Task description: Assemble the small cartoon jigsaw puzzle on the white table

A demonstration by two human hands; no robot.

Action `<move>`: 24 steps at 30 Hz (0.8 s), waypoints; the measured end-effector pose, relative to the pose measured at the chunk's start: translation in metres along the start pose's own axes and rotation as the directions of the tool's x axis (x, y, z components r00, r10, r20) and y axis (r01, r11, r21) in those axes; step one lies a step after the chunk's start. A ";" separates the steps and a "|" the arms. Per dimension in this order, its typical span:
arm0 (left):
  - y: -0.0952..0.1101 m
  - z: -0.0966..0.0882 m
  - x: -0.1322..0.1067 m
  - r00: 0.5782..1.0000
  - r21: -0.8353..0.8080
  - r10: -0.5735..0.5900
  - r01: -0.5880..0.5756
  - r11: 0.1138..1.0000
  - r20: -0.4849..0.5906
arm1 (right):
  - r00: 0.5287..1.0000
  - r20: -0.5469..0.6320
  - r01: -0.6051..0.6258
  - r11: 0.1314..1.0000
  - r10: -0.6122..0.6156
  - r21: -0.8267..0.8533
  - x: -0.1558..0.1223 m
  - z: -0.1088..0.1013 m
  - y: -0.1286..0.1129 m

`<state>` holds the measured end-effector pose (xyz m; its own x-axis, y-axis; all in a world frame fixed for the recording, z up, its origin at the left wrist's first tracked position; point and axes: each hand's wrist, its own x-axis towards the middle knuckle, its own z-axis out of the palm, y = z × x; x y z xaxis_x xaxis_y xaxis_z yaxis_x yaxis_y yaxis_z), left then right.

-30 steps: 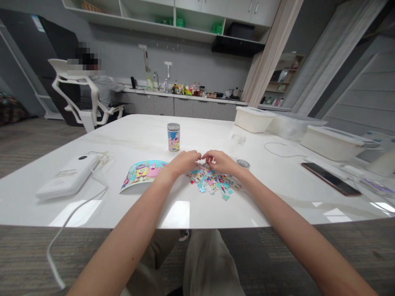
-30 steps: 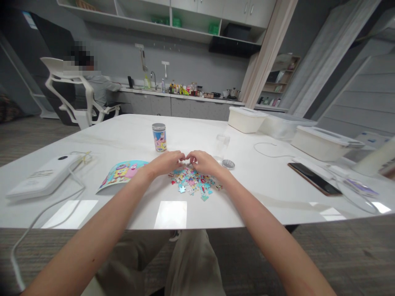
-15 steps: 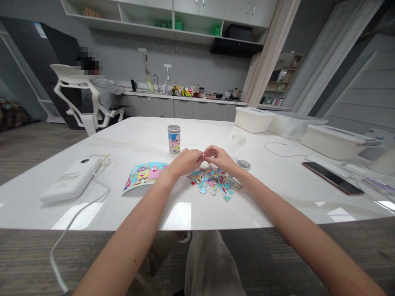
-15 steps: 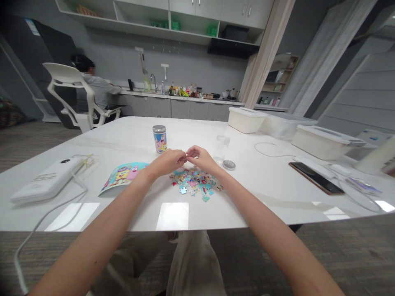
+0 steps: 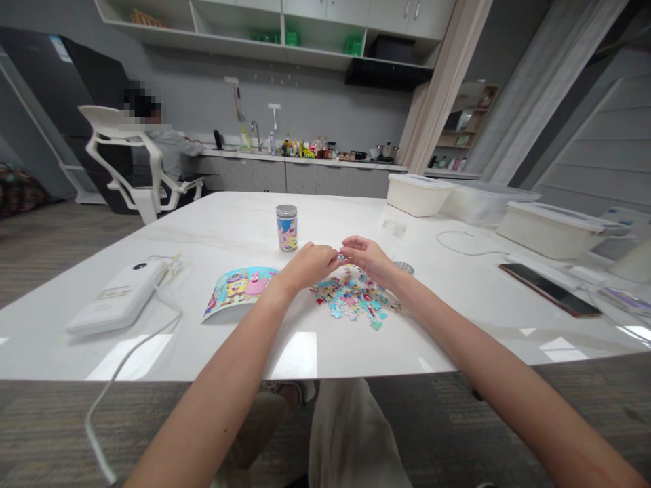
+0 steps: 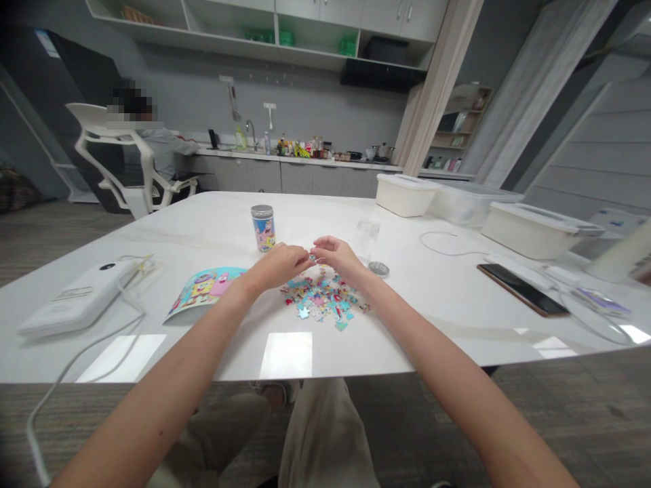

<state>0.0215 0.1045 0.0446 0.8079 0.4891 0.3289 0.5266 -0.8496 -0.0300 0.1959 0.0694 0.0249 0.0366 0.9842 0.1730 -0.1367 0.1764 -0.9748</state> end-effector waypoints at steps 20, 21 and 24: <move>0.001 -0.001 -0.001 0.998 0.051 -0.057 0.056 0.997 0.012 | 0.978 0.052 -0.206 0.977 0.202 0.065 -0.002 -0.001 -0.001; 0.001 -0.001 -0.001 0.998 0.064 -0.060 0.059 0.996 0.017 | 0.979 0.029 -0.204 0.976 0.202 0.080 -0.001 -0.001 -0.002; -0.001 0.000 -0.002 0.992 0.106 -0.120 0.115 0.988 0.046 | 0.975 -0.017 -0.219 0.969 0.223 0.116 -0.001 -0.001 -0.004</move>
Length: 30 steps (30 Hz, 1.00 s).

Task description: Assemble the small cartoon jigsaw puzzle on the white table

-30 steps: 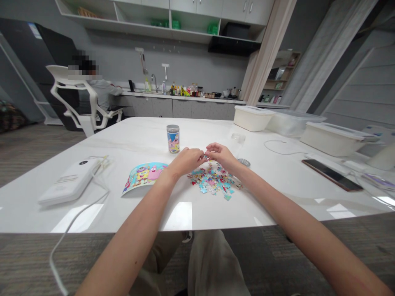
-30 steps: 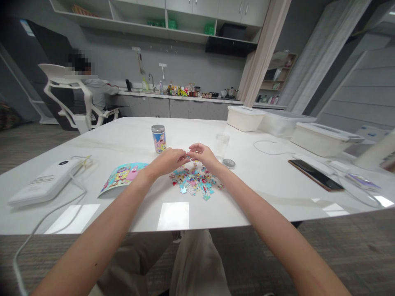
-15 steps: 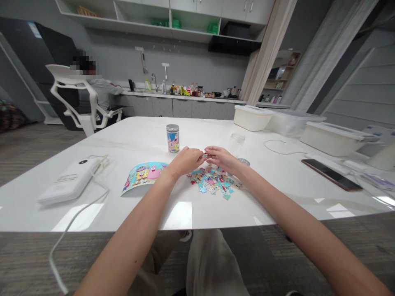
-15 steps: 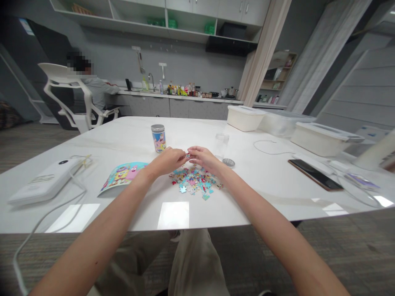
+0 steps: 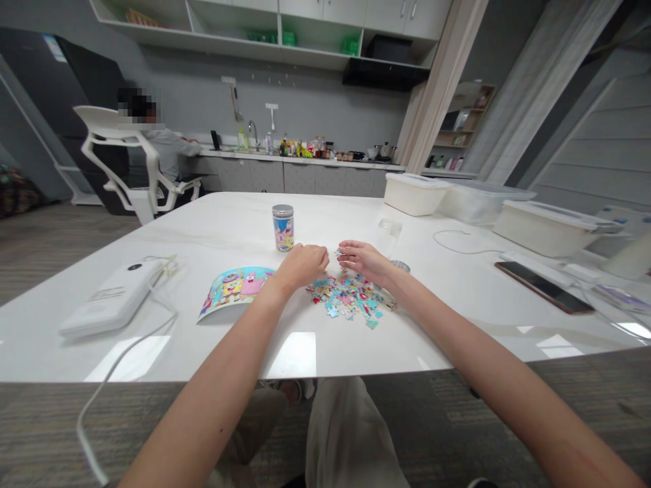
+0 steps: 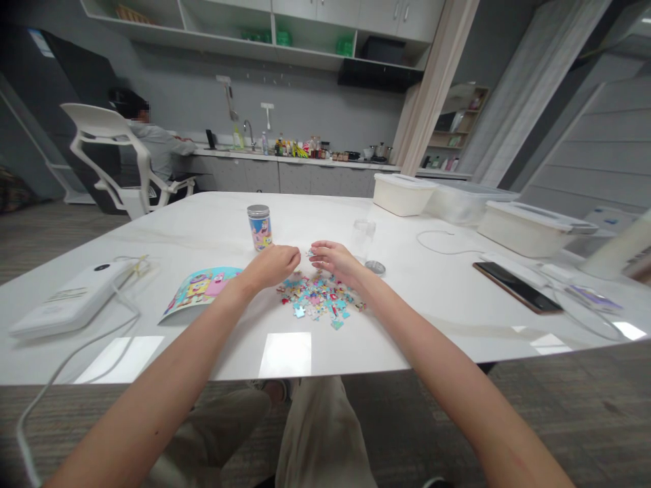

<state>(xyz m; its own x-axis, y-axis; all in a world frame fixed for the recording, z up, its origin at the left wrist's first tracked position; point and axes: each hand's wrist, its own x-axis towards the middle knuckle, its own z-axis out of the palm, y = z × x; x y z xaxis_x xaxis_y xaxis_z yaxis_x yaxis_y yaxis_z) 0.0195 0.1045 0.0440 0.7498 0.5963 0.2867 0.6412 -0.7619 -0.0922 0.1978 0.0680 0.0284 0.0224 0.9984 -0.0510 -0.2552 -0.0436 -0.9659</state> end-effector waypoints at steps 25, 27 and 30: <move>-0.012 0.006 -0.004 0.979 0.039 -0.159 0.156 0.987 0.129 | 1.000 0.010 -0.001 1.000 0.001 -0.018 0.001 -0.003 0.002; -0.012 0.005 -0.004 0.981 0.030 -0.145 0.142 0.989 0.127 | 1.000 -0.012 0.016 1.000 -0.016 -0.019 0.003 -0.005 0.001; -0.011 0.003 -0.004 0.986 -0.015 -0.101 0.104 0.994 0.129 | 0.994 -0.078 0.075 0.995 -0.080 -0.069 0.007 -0.015 -0.002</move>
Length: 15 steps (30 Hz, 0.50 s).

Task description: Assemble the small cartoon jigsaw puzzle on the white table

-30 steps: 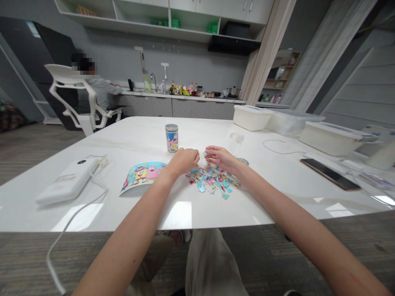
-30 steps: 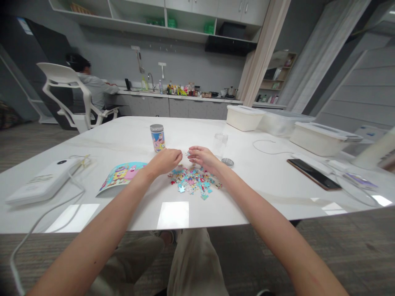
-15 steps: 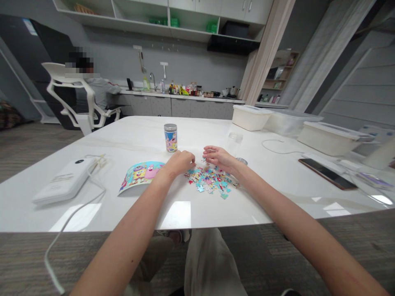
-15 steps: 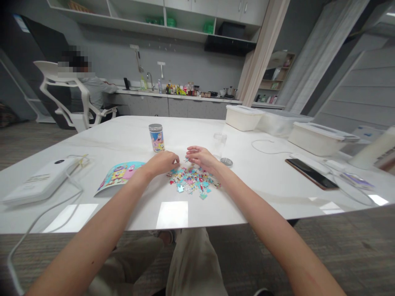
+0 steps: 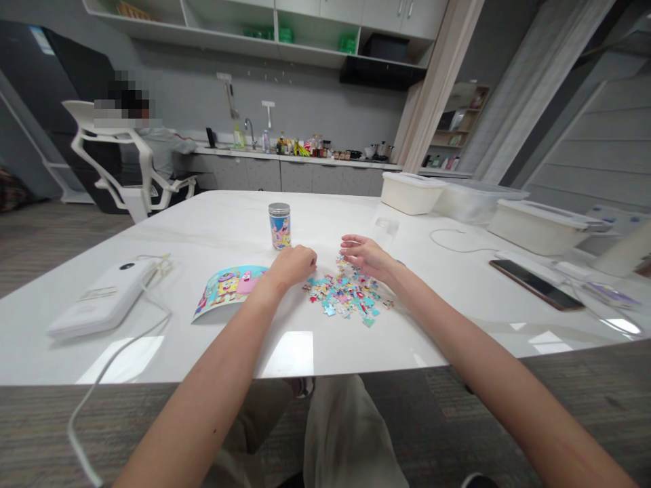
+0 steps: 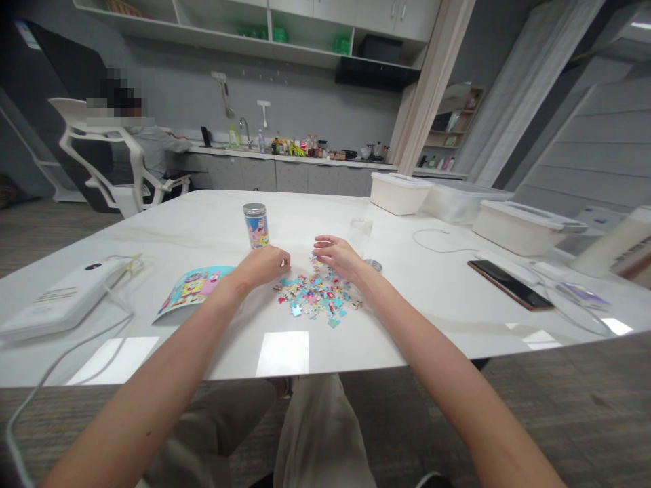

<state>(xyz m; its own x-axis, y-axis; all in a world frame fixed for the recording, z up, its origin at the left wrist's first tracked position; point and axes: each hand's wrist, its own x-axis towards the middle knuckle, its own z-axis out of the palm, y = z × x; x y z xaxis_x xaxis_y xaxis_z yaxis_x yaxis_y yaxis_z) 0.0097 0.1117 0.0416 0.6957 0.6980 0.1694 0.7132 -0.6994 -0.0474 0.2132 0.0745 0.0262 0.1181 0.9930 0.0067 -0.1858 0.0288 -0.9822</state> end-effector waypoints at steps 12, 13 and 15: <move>0.004 0.005 0.001 0.995 -0.021 0.100 -0.100 0.995 -0.015 | 0.948 -0.093 0.182 0.759 -0.304 -0.625 0.018 -0.027 0.012; 0.003 0.003 0.000 0.997 0.010 0.066 -0.066 0.998 -0.026 | 0.946 -0.091 0.176 0.728 -0.312 -0.662 0.018 -0.027 0.012; 0.002 -0.001 -0.002 1.000 0.059 0.017 -0.015 0.998 -0.026 | 0.943 -0.084 0.161 0.661 -0.322 -0.733 0.017 -0.026 0.012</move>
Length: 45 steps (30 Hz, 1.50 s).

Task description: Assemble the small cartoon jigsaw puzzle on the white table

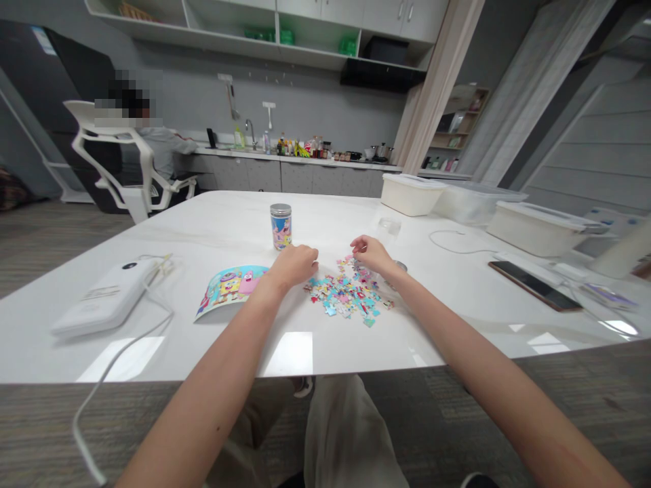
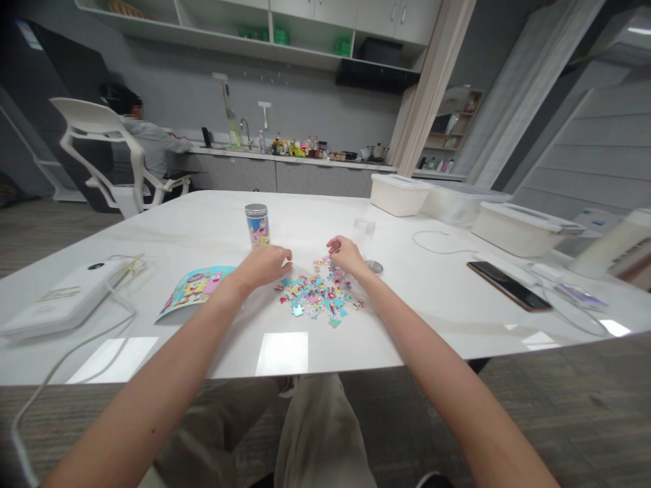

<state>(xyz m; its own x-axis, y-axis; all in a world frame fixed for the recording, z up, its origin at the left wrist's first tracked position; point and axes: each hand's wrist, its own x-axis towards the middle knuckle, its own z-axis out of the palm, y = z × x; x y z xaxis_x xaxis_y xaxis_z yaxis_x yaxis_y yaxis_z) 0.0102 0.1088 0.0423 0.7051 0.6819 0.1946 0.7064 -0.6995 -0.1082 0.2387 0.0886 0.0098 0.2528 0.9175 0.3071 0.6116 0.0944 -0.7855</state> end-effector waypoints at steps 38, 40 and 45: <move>-0.001 0.007 0.005 0.943 -0.308 0.314 -0.268 0.913 0.109 | 0.774 0.224 -0.327 0.677 0.592 -0.659 -0.019 -0.061 -0.043; -0.002 0.007 0.005 0.948 -0.287 0.292 -0.248 0.925 0.122 | 0.677 0.210 -0.410 0.598 0.705 -0.689 -0.021 -0.068 -0.043; -0.002 0.007 0.004 0.958 -0.247 0.261 -0.225 0.942 0.121 | 0.554 0.271 -0.421 0.545 0.787 -0.725 -0.024 -0.067 -0.042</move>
<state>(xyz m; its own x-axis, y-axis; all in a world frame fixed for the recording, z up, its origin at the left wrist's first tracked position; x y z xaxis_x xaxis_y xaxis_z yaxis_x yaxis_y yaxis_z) 0.0121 0.1145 0.0361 0.8670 0.4967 0.0401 0.4915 -0.8656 0.0953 0.2570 0.0371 0.0714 0.4185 0.6870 -0.5941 0.7706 -0.6147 -0.1679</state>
